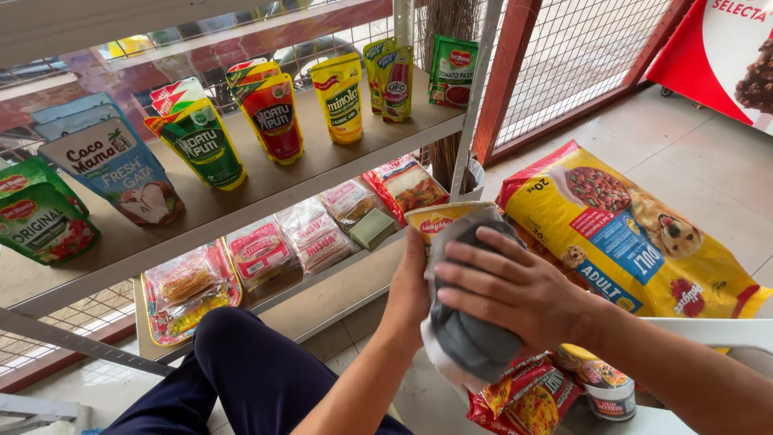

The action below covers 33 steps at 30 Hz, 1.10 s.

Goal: Wiping down instant noodle cups with a cleaning cloth and organizing them on grocery shelves.

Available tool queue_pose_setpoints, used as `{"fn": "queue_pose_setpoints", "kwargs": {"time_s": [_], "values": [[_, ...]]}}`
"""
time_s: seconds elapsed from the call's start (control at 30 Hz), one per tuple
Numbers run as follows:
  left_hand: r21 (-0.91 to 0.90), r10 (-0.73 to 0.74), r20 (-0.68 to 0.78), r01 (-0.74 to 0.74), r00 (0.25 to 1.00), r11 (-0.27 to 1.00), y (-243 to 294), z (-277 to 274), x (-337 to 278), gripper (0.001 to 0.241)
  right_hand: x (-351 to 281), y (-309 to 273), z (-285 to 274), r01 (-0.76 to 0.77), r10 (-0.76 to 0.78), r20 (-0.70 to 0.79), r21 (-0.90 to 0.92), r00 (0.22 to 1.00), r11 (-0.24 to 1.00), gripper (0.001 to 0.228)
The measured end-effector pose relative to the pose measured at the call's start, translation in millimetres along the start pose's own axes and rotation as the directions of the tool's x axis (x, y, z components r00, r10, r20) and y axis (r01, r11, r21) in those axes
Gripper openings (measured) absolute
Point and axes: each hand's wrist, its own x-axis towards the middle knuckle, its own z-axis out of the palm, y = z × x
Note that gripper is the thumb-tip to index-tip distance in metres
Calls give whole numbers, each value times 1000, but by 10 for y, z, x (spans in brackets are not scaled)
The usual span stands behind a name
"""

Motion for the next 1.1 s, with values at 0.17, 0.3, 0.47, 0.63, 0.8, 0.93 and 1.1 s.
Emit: {"fn": "queue_pose_setpoints", "kwargs": {"time_s": [0.17, 0.3, 0.47, 0.63, 0.8, 0.93, 1.1], "values": [[15, 35, 19, -35, 999, 999, -110, -66, 5, 65, 38, 121, -79, -26, 22, -104, -39, 994, 999, 70], [34, 68, 22, -69, 997, 997, -167, -67, 23, 64, 69, 87, -64, -147, 137, -194, -40, 971, 988, 65], [-56, 3, -15, -4, 1000, 998, -51, -67, -33, 76, -52, 3, 85, 85, -82, 26, -111, 996, 990, 59], [45, 74, 56, -76, 996, 996, -195, -183, -39, 73, -23, 77, -15, 16, -33, -109, -151, 994, 988, 55], [269, 185, 167, -225, 968, 936, -51, -2, -107, 79, -31, 115, -95, -226, 282, -365, 190, 887, 955, 50], [543, 268, 297, -393, 917, 742, 134, 156, -192, 92, 116, 2, -256, -252, 331, -138, 405, 933, 879, 64], [767, 381, 378, -516, 844, 381, 264, 192, -184, 100, 162, -98, -271, -149, 172, -94, 215, 981, 965, 70]]}}
